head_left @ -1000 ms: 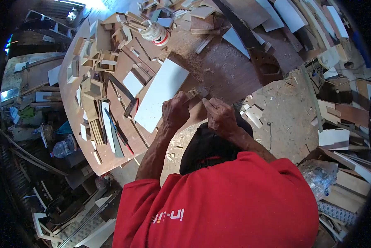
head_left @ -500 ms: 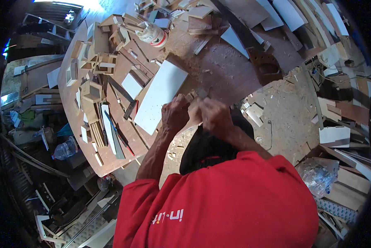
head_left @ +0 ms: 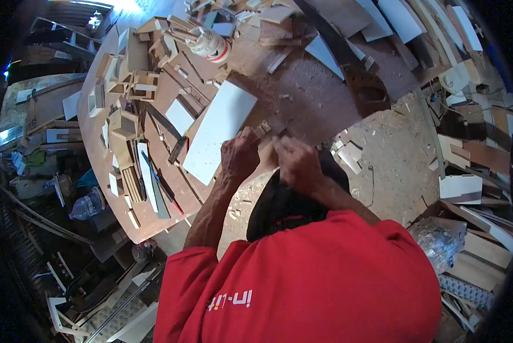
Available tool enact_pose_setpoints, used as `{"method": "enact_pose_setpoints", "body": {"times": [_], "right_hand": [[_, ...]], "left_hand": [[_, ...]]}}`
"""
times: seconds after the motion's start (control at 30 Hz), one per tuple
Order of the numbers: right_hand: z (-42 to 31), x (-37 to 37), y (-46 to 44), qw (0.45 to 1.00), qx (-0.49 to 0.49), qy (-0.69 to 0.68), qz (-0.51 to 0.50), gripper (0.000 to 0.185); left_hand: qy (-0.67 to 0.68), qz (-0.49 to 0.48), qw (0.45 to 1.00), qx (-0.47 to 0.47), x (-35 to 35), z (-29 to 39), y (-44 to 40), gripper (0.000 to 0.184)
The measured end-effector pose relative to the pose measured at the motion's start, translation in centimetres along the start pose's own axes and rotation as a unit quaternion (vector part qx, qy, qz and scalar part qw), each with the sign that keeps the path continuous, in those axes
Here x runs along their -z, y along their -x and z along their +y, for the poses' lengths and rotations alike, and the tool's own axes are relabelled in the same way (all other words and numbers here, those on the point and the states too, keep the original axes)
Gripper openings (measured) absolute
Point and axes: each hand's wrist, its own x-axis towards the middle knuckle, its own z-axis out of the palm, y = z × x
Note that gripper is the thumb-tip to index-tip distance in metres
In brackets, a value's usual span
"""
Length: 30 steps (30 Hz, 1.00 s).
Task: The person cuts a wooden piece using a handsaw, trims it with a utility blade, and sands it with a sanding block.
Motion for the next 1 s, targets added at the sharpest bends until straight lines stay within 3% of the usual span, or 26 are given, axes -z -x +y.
{"method": "enact_pose_setpoints", "body": {"times": [0.3, 0.4, 0.47, 0.57, 0.7, 0.77, 0.83, 1.0], "right_hand": [[1.1, -1.2, -1.7, 1.000, -0.011, 0.014, -0.004, 0.041], [1.5, -1.1, -1.8, 0.999, 0.020, -0.010, 0.028, 0.042], [1.2, -1.6, -0.5, 0.999, -0.025, 0.031, -0.016, 0.042], [1.7, -1.1, -1.7, 1.000, 0.010, -0.008, 0.022, 0.040], [1.8, -1.8, -1.2, 1.000, -0.011, 0.025, -0.015, 0.040], [2.6, -3.1, -1.8, 0.999, 0.007, 0.000, 0.044, 0.039], [1.7, -1.4, -1.9, 1.000, -0.022, -0.002, -0.005, 0.036], [3.7, -3.8, -1.7, 0.999, -0.031, 0.014, -0.017, 0.035]], "left_hand": [[0.014, 0.039, 0.998, -0.045, -0.4, -0.4, -0.1, 0.015], [0.008, 0.028, 0.999, -0.037, 0.2, 0.5, -0.1, 0.015], [0.025, 0.031, 0.999, -0.037, -0.1, -0.2, -0.4, 0.015], [0.013, 0.017, 1.000, -0.021, 0.1, 0.0, 0.2, 0.015], [0.008, 0.007, 1.000, 0.003, -0.3, 0.1, 0.5, 0.016], [-0.003, 0.011, 1.000, -0.025, 0.1, 0.0, -0.1, 0.016], [0.003, 0.016, 1.000, -0.017, -0.1, 0.1, 0.3, 0.015], [0.022, 0.036, 0.999, -0.031, 0.1, -0.1, -0.3, 0.015]]}}
